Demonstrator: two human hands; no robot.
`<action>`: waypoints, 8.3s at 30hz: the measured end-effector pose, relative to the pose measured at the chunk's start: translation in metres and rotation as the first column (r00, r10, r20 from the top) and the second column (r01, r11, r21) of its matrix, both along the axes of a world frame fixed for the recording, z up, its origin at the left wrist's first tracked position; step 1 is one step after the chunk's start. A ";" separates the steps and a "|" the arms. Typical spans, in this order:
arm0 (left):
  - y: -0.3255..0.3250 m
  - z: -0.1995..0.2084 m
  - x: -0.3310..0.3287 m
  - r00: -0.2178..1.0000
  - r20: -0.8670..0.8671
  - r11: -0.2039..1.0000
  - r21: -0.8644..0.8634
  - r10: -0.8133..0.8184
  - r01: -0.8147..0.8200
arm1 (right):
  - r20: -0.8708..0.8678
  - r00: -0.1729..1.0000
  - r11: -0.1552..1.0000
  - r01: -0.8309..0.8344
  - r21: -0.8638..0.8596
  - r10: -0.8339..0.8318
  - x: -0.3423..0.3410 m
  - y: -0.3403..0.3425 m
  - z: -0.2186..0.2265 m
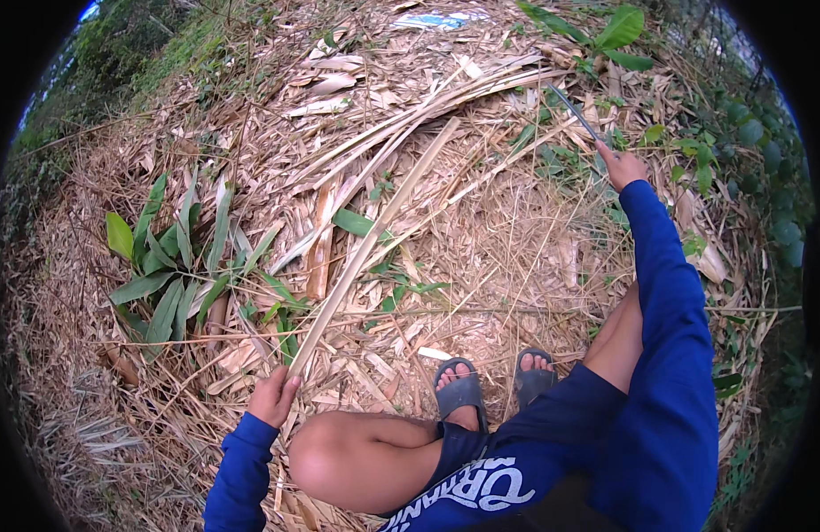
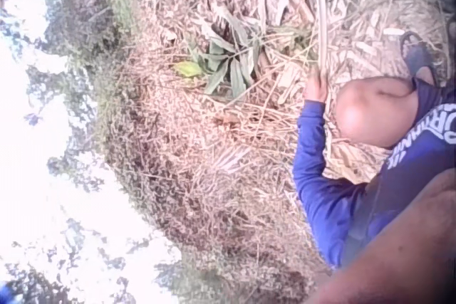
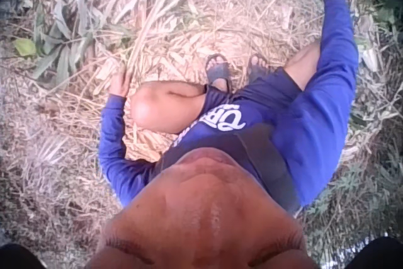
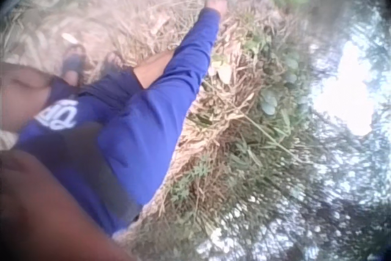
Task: The person uses a machete to split a long bamboo stalk into thin strips. They repeatedly strike the bamboo to separate it into smaller pieces and then arrange the resulting strips on the ground.
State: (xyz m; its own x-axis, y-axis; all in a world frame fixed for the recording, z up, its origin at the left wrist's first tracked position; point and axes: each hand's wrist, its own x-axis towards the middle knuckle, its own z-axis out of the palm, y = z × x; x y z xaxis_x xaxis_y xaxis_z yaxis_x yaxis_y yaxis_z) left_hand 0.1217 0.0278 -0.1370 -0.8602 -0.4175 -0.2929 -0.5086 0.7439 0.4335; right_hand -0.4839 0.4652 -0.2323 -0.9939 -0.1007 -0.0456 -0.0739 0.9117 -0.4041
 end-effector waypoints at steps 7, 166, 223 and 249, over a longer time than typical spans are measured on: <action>0.035 -0.003 -0.147 0.992 -0.093 0.905 0.425 0.080 -0.033 | -0.243 0.936 0.899 -0.323 -0.296 0.256 0.117 -0.083 0.052; 0.089 -0.098 -0.156 0.815 -0.575 0.951 0.212 -0.066 0.227 | -0.535 0.668 0.710 -0.684 -0.167 0.517 0.195 -0.096 0.094; 0.097 -0.059 -0.229 0.200 -0.741 0.735 0.668 0.641 0.118 | 0.378 0.480 0.391 0.078 -0.917 0.791 0.240 -0.080 0.017; 0.118 -0.062 -0.267 0.976 -0.130 0.909 0.359 -0.176 0.212 | 0.122 0.924 0.426 -0.047 -0.904 0.361 0.167 -0.054 -0.024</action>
